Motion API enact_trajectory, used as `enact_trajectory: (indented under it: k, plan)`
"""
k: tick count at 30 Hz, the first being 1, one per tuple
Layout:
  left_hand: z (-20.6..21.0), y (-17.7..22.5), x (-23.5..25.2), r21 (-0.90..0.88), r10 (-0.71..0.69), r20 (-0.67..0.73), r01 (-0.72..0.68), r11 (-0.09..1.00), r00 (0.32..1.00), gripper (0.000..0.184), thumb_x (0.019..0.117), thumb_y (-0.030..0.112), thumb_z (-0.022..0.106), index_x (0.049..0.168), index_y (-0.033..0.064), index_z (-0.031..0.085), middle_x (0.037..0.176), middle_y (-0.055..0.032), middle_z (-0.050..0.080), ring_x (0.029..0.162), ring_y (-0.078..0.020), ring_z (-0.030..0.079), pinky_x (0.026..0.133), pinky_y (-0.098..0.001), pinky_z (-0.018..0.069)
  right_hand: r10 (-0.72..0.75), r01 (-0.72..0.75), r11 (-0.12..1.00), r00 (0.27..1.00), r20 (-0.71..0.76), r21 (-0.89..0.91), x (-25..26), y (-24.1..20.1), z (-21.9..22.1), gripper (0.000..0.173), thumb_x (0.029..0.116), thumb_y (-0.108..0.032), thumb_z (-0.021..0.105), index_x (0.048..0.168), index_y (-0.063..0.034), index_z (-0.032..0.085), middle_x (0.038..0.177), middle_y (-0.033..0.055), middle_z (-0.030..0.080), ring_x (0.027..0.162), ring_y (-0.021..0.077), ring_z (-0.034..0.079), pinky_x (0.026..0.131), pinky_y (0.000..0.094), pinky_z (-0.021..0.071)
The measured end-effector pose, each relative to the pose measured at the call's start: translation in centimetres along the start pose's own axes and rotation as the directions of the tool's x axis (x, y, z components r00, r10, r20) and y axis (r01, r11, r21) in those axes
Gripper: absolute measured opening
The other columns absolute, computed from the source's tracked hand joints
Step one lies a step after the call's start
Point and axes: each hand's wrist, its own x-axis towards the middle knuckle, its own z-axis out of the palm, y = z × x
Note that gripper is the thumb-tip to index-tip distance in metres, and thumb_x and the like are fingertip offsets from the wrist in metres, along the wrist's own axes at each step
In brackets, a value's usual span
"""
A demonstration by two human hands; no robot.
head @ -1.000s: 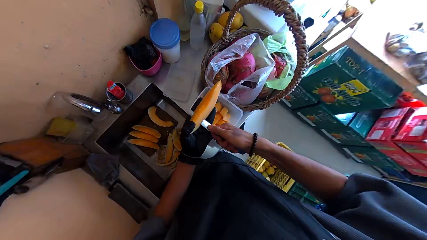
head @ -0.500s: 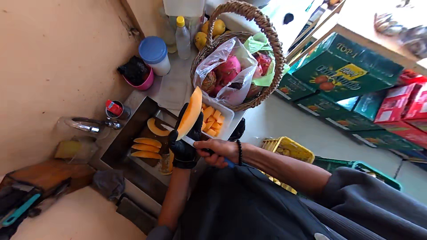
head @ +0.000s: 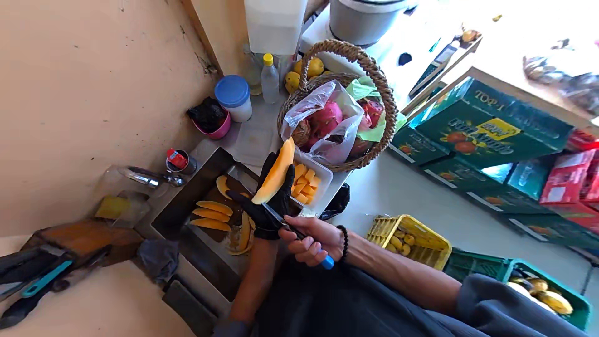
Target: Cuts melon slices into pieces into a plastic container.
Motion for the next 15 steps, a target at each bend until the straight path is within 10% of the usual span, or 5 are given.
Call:
enact_trajectory:
  k: [3,6,10,12,15]
  plan:
    - [-1.0,-2.0,3.2,-0.198,0.176,-0.228,-0.223,0.955,0.958,0.048,0.103,0.049,0.036,0.11,0.0101,0.063,0.102,-0.0065,0.069,0.093,-0.0172,0.067,0.074,-0.0348,0.0573,0.071,-0.104,0.979,0.98,-0.189,-0.175,-3.7,1.3,0.3,0.045,0.108,-0.055,0.032,0.094,-0.0184,0.055,0.058,-0.0073,0.045,0.04,0.0014,0.044,0.038,0.0168,0.0409]
    - [-5.3,-1.9,4.7,-0.393,0.149,0.115,-0.092,0.915,0.982,0.063,0.1061,0.05,0.032,0.155,0.011,0.038,0.158,-0.0112,0.042,0.144,-0.0267,0.044,0.115,-0.0447,0.0432,0.019,-0.201,0.881,0.92,-0.392,-0.429,-8.6,1.9,-0.1,0.048,0.106,-0.057,0.035,0.092,-0.0183,0.058,0.06,-0.0074,0.046,0.041,0.0012,0.043,0.037,0.0171,0.0397]
    - [-6.2,-1.9,3.0,-0.391,0.09,0.103,-0.043,0.919,0.991,0.053,0.1053,0.03,0.043,0.153,0.0069,0.041,0.154,-0.0166,0.047,0.139,-0.0304,0.05,0.113,-0.0447,0.0455,-0.623,-0.171,0.268,0.72,-0.306,-0.948,-8.8,0.3,-0.2,0.05,0.11,-0.046,0.03,0.093,-0.0123,0.062,0.062,-0.0056,0.051,0.049,0.0059,0.048,0.045,0.0249,0.043]
    - [-5.9,-2.7,1.9,-0.329,0.041,0.095,-0.008,0.944,0.995,0.051,0.1045,0.029,0.043,0.15,0.0065,0.044,0.147,-0.0165,0.053,0.132,-0.0274,0.056,0.108,-0.041,0.0499,-0.83,-0.391,-0.102,0.541,-0.139,-0.915,-6.3,-1.2,-0.3,0.054,0.1103,-0.045,0.029,0.092,-0.0086,0.064,0.063,0.0002,0.052,0.055,0.0147,0.053,0.051,0.0382,0.0455]
    - [-5.0,-3.6,0.7,-0.306,-0.038,0.083,0.062,0.95,0.996,0.05,0.1041,0.03,0.041,0.149,0.0093,0.046,0.141,-0.0154,0.058,0.124,-0.0242,0.062,0.101,-0.0383,0.0541,-0.889,-0.657,-0.255,0.448,-0.095,-0.71,-3.4,-3.0,0.6,0.055,0.1096,-0.046,0.029,0.091,-0.0081,0.065,0.064,0.0084,0.058,0.063,0.0283,0.063,0.058,0.0506,0.0486]
